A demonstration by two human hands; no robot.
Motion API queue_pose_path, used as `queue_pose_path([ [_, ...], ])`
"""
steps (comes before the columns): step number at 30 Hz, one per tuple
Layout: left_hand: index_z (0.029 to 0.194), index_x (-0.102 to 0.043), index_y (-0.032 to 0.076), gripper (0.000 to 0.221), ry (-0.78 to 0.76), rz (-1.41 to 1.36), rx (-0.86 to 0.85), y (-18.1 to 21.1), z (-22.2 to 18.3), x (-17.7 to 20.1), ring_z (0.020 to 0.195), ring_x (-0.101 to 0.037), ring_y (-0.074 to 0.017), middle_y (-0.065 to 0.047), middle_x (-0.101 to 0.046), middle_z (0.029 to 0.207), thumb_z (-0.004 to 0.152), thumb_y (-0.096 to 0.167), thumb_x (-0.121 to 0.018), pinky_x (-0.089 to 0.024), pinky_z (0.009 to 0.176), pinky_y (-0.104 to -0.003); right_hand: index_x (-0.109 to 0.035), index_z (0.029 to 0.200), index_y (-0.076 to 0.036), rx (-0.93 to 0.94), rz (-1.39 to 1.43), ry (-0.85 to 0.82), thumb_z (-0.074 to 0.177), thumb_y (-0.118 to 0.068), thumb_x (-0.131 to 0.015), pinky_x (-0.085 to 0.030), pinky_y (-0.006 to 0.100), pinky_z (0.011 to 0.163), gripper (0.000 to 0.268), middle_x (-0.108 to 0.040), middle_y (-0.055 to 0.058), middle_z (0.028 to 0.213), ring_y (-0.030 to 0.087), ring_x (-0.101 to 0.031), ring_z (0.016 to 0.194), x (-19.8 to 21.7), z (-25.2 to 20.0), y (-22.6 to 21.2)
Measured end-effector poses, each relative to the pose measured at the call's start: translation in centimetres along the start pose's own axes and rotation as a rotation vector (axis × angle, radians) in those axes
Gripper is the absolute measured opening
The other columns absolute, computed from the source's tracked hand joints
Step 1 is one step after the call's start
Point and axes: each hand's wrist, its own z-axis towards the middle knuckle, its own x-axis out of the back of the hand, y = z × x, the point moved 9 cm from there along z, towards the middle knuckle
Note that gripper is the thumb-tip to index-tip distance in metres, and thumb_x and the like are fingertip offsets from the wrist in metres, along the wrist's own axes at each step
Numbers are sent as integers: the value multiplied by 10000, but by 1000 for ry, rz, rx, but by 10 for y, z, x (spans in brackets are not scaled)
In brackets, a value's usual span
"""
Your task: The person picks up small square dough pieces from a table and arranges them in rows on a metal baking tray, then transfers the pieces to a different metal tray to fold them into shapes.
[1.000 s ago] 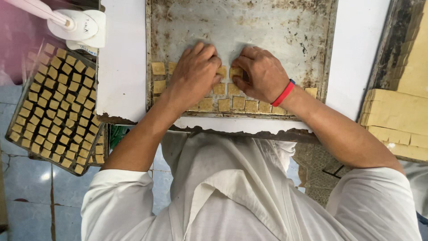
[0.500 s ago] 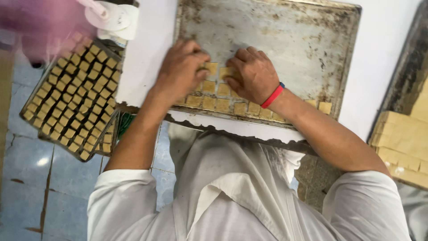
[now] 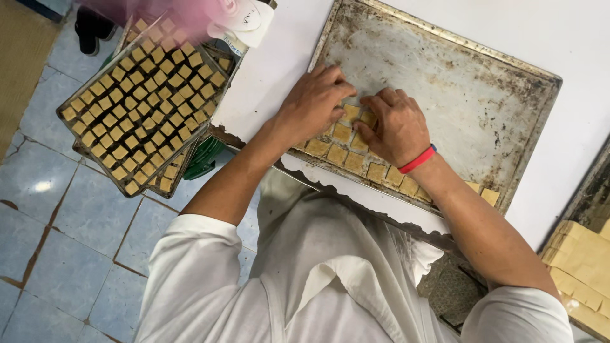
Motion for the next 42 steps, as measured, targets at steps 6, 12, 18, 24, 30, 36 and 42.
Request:
queue_pose_path([
  [6,1286,-644,44,433,43,-40,24,-6,2,16,1074,-563,-270,-123,-602,1191,938,263,-780,-456,971,-440,-731,1129,-58,-29,26,-14,877,-261,-815,-533,477,877,335,-675,152,1031,349,-630,964,-4,-1,15],
  [12,1392,-600,35,398,240,-368,217,-63,-27,36,891,-611,-205,-89,-652,1088,1064,252,-655,-520,778,-351,-712,1244,-28,-234,42,32,1006,-192,-791,-600,347,781,300,-701,153,1247,259,-686,942,93,-65,98],
  [18,1401,-605,-11,374,379,-597,220,-74,-57,29,921,-573,-107,-22,-630,1044,1215,313,-596,-485,853,-276,-673,1267,-13,-545,-168,39,1077,-121,-725,-594,361,872,225,-712,164,1228,248,-726,1073,195,-215,220],
  [24,1400,-601,-59,332,346,-384,184,-80,-70,26,820,-554,-108,-78,-624,984,1223,222,-579,-441,732,-248,-739,1247,-67,-704,-291,-301,1004,-225,-670,-488,524,988,298,-679,186,1317,337,-636,1145,162,-320,247],
  [30,1366,-591,-54,296,352,-322,130,-82,-73,19,863,-603,-118,-81,-632,987,1177,171,-554,-476,773,-235,-704,1337,-94,-633,-400,-352,1036,-180,-601,-486,486,1066,329,-677,128,1370,306,-628,1130,138,-342,211],
  [36,1372,-611,-65,289,372,-393,191,-80,-76,19,865,-582,-108,-76,-621,1014,1178,146,-573,-472,775,-228,-681,1255,-67,-928,-188,-475,972,-180,-646,-558,452,1019,307,-687,151,1244,280,-687,1027,136,-340,222],
  [42,1346,-608,-51,273,348,-298,146,-75,-75,22,843,-578,-103,-77,-639,1016,1158,141,-560,-489,787,-232,-650,1213,-59,-1074,-47,-537,943,-166,-678,-598,421,973,292,-708,175,1089,289,-710,1016,139,-344,233],
])
